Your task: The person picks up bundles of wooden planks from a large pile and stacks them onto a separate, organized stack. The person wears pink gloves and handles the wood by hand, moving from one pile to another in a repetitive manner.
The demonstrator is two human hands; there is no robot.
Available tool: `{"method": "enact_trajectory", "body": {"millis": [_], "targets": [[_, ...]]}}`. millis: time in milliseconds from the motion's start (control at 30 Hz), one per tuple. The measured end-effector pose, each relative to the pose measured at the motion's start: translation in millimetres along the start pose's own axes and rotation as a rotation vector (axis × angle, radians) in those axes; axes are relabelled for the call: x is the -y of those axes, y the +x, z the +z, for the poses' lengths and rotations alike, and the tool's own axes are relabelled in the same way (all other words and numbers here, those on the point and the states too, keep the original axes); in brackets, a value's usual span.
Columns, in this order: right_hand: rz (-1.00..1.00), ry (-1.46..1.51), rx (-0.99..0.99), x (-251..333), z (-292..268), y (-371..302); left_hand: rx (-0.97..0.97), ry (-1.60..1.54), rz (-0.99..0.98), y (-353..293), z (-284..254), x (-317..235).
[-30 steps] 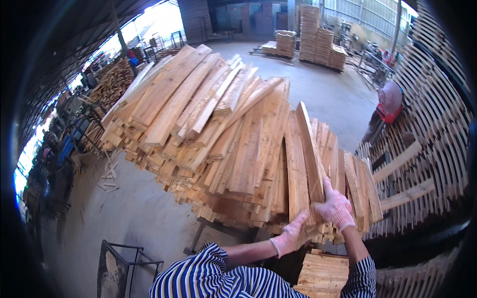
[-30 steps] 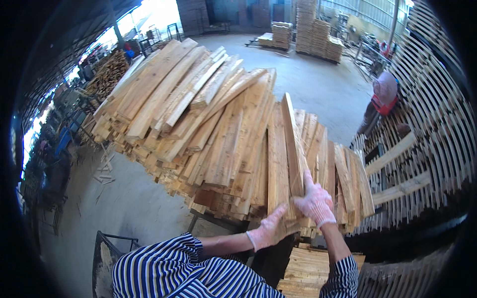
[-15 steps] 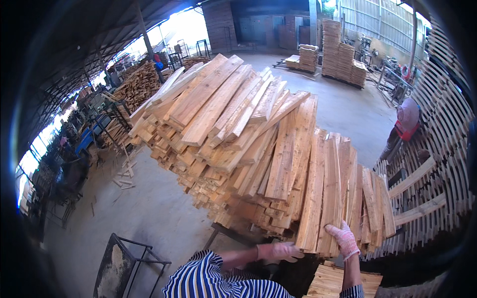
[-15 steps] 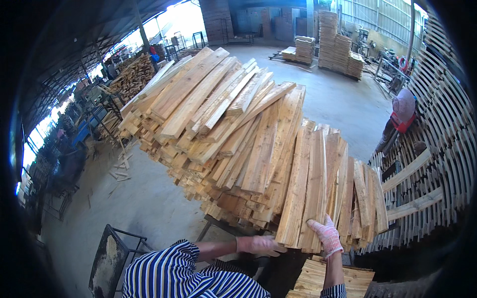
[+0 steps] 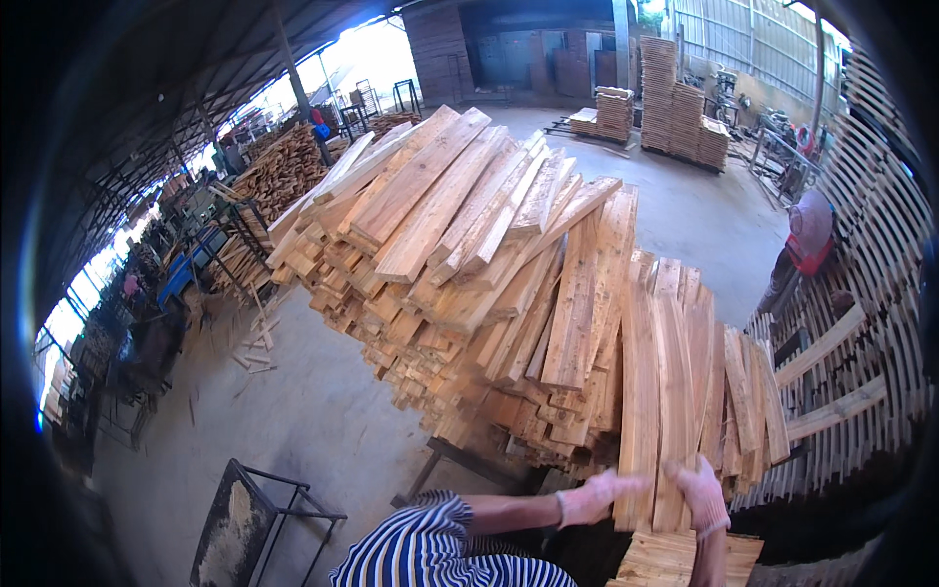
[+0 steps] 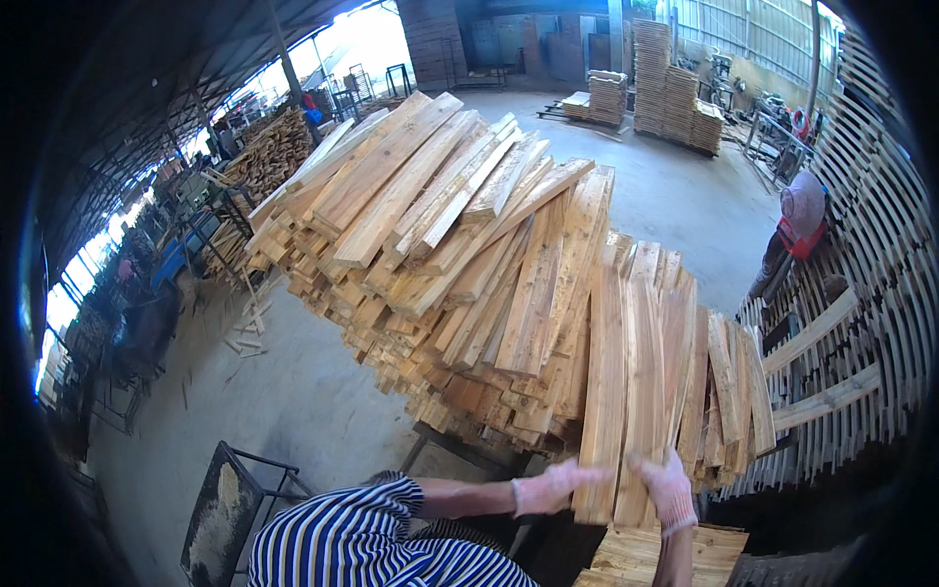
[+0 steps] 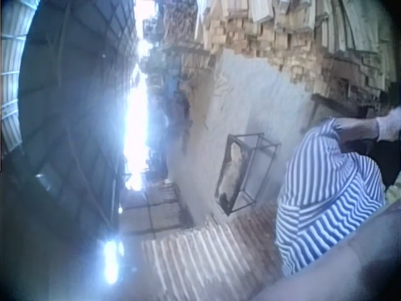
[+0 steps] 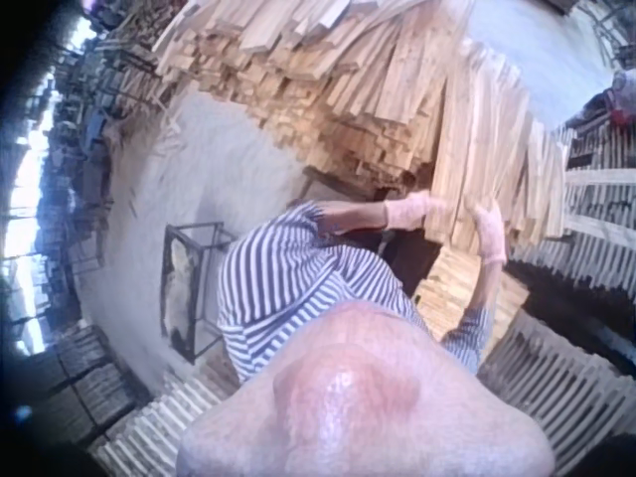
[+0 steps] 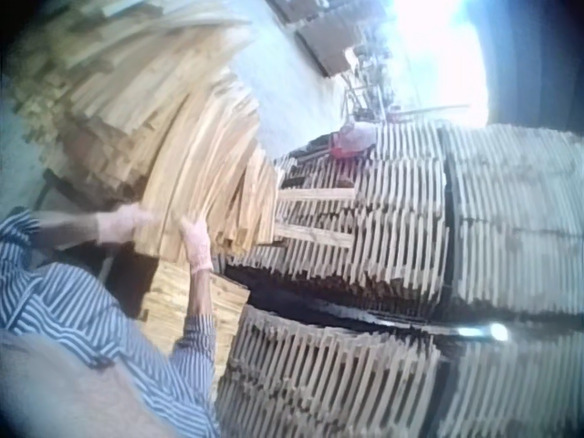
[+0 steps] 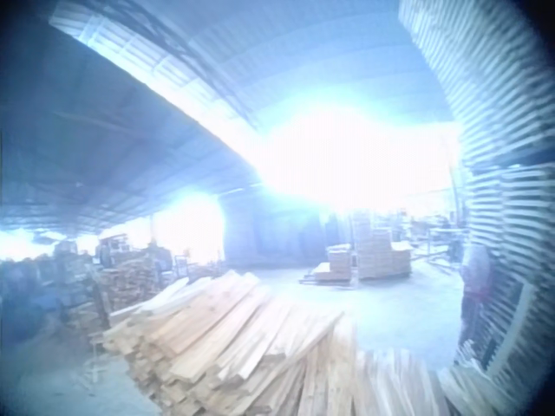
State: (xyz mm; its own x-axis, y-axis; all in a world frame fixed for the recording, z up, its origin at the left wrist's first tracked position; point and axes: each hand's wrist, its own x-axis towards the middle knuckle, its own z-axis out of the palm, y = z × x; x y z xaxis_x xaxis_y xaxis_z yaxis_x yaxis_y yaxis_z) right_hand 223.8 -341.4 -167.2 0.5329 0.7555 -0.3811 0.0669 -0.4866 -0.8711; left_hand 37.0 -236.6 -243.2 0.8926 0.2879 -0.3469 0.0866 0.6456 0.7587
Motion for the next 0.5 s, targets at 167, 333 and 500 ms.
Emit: {"method": "enact_trajectory", "body": {"millis": [167,333,500], "targets": [[0.033,-0.049,0.026,-39,-16,-102,0.063,-0.462,-0.274,42,-13,9],[-0.086,-0.342,-0.26,-77,-24,-174,0.242,-0.184,0.074,56,10,79],[-0.23,0.324,-0.589,-104,-54,-219,0.566,-0.136,-0.221,99,126,80]]}}
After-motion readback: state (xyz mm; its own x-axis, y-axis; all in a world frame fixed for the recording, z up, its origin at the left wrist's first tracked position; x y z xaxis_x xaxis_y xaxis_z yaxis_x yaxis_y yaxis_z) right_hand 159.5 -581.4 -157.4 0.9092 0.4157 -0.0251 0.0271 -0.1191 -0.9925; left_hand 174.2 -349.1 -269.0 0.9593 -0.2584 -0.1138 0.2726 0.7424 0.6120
